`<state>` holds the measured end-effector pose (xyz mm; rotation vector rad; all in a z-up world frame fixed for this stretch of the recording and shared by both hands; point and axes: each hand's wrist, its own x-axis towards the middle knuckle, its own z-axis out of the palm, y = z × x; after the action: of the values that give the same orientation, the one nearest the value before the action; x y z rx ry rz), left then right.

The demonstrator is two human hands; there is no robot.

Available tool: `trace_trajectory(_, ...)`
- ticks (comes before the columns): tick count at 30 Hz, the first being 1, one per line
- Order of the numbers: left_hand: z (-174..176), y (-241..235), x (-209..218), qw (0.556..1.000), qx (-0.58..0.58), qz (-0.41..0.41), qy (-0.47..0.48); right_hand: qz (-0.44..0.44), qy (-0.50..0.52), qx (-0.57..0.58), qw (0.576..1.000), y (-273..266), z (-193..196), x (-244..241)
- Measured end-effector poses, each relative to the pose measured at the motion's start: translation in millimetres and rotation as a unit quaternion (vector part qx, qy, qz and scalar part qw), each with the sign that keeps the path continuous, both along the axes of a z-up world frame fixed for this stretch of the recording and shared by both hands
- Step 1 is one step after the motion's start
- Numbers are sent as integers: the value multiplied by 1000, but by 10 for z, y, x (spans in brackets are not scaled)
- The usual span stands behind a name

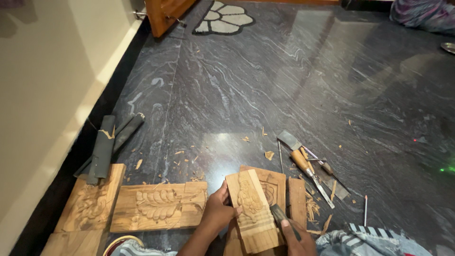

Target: The person carves a wooden block using a chisel, shaping a detailed relief design. They hold the wood steady with one hand and use the chisel with the other to remove shavings and refine the pattern.

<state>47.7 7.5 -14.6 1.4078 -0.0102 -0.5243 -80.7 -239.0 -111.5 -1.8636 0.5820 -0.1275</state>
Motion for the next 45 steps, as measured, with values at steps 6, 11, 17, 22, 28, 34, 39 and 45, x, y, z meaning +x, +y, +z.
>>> trace_trajectory(6,-94,17,29,999,32,-2,20,-45,33,9,998,159,271,1)
trace_trajectory(11,-102,8,32,999,40,1,22,-54,23,19,998,228,423,2)
trace_trajectory(17,-126,-4,55,998,49,0,28,-32,25,27,999,310,601,-22)
trace_trajectory(22,-93,2,52,994,110,-6,2,-27,10,22,999,368,759,-47)
trace_trajectory(28,-13,6,29,995,102,-16,2,-28,24,-41,998,400,888,-64)
trace_trajectory(34,64,24,8,993,117,-16,24,-15,-6,-13,1000,430,938,-75)
trace_trajectory(39,99,26,8,992,127,-17,5,-7,-23,-14,1000,436,953,-78)
trace_trajectory(45,64,25,11,994,111,-16,8,-16,-10,3,1000,459,989,-77)
